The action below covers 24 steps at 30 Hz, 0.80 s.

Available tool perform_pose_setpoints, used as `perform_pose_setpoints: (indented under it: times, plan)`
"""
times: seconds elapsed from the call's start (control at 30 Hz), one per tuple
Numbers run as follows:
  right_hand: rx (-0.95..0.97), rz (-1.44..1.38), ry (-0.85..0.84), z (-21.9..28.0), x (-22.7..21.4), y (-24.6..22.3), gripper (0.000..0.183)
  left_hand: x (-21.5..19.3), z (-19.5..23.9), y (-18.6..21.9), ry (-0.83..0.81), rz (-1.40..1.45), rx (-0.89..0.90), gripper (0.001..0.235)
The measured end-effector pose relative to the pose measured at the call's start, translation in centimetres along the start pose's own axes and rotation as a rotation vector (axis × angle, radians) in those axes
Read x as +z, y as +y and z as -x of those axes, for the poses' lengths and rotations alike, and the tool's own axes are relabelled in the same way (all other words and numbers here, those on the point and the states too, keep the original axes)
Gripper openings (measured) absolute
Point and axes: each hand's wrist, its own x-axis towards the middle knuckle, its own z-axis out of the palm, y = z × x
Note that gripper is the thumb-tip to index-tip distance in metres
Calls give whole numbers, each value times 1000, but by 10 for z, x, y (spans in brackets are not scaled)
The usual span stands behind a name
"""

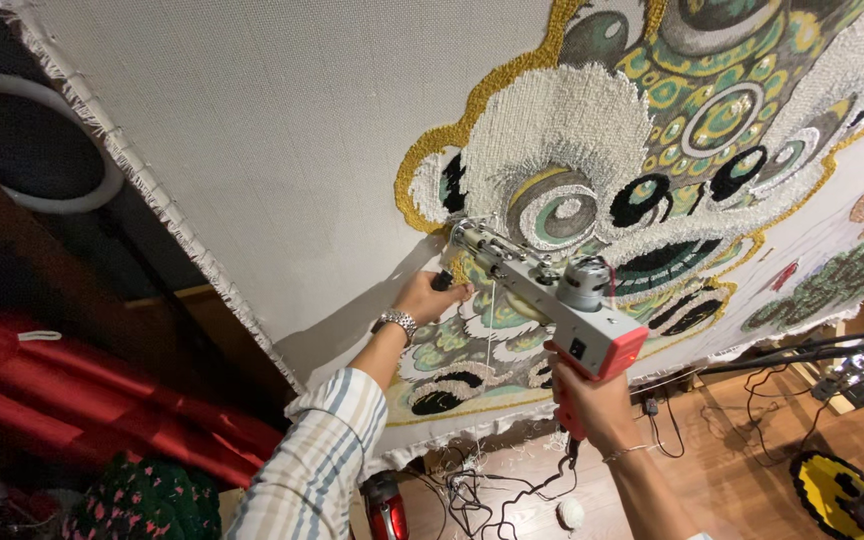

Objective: The person uses a handheld tufting gun to apply white yarn onto a large canvas stretched on a frame. They guide the tool along the contours of a pre-drawn design, creating a textured, raised pattern. The person holds the gun with their right hand and guides the yarn with their left hand.

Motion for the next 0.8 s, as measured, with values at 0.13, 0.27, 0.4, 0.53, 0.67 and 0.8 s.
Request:
perform_pose_setpoints:
  times: [0.13,0.27,0.4,0.53,0.67,0.8]
  plan:
    - [-5,71,39,0,13,5,19,-16,-14,-6,187,-367,51,52]
    - [48,44,52,-3,19,20,17,-25,-15,0,200,-428,-7,44]
    - [-4,136,87,-10,16,30,18,-30,-9,12,238,-423,5,37]
    - [26,52,53,-11,17,31,17,-33,-6,20,246,-398,0,35]
    - [-48,34,44,-10,19,30,18,-35,-1,25,241,-375,-16,35]
    - [-5,44,51,-6,20,24,17,-33,1,25,245,-365,-18,34]
